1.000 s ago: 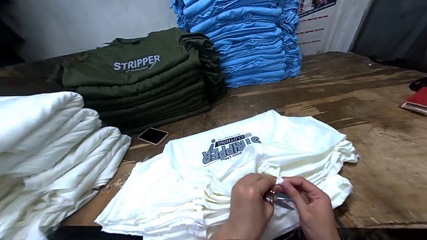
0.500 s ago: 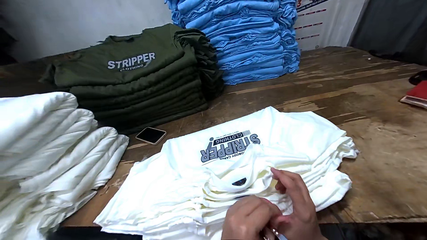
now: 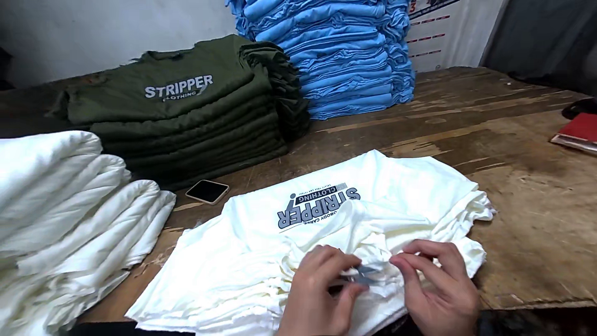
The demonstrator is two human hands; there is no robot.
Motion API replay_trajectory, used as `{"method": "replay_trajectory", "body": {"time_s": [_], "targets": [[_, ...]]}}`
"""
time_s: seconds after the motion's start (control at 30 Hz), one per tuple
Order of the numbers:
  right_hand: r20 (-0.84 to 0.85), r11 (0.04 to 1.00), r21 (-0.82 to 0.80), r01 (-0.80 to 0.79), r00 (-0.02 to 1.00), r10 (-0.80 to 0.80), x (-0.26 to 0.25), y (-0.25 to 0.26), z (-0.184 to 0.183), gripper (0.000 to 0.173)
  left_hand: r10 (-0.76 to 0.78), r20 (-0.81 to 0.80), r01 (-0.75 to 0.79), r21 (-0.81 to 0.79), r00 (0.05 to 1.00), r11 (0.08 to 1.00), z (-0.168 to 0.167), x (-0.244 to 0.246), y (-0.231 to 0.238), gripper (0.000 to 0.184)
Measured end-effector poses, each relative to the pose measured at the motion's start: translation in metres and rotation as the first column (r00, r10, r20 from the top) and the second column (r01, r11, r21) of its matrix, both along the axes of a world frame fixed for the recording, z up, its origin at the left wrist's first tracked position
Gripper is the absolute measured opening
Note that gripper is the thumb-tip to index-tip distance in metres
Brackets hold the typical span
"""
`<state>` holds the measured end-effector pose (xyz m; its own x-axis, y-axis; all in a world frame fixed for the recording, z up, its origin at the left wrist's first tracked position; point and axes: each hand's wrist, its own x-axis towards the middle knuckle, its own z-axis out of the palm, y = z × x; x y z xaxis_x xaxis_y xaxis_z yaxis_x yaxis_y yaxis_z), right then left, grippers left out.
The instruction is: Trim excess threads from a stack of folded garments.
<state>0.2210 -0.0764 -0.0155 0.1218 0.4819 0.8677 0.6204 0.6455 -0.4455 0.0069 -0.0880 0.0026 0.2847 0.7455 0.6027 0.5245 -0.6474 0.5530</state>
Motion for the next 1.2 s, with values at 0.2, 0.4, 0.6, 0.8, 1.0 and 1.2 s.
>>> {"method": "replay_trajectory", "body": {"time_s": [0.2, 0.4, 0.6, 0.8, 1.0, 1.2], "targets": [[-0.100, 0.998, -0.060, -0.014, 0.995, 0.008, 0.004, 0.001, -0.008, 0.016, -0.422, -0.321, 0.385, -0.175, 0.848, 0.906, 0.035, 0.000, -0.019, 0.019], [-0.117, 0.999, -0.036, 0.005, 0.993, -0.009, 0.000, 0.003, -0.009, 0.015, 0.160, -0.223, -0.123, 0.169, 0.962, 0.978, 0.029, 0.022, 0.019, 0.021], [-0.078, 0.993, -0.037, -0.114, 0.991, 0.111, 0.010, 0.000, -0.010, 0.017, 0.100, -0.246, -0.078, 0.099, 0.964, 0.992, 0.027, 0.025, 0.027, 0.015], [0.051, 0.939, -0.194, -0.284, 0.953, 0.299, 0.047, -0.009, -0.013, 0.033, 0.063, -0.364, 0.012, 0.200, 0.929, 0.980, 0.000, 0.005, 0.008, 0.007], [0.146, 0.972, -0.233, -0.037, 0.987, 0.073, 0.027, -0.005, -0.009, 0.028, -0.342, -0.170, 0.310, -0.188, 0.924, 0.932, 0.033, 0.007, -0.011, 0.007], [0.448, 0.912, -0.292, 0.287, 0.884, -0.134, 0.020, -0.004, -0.005, 0.042, -0.309, -0.149, 0.121, -0.697, 0.939, 0.707, 0.042, 0.016, 0.064, 0.046]]}}
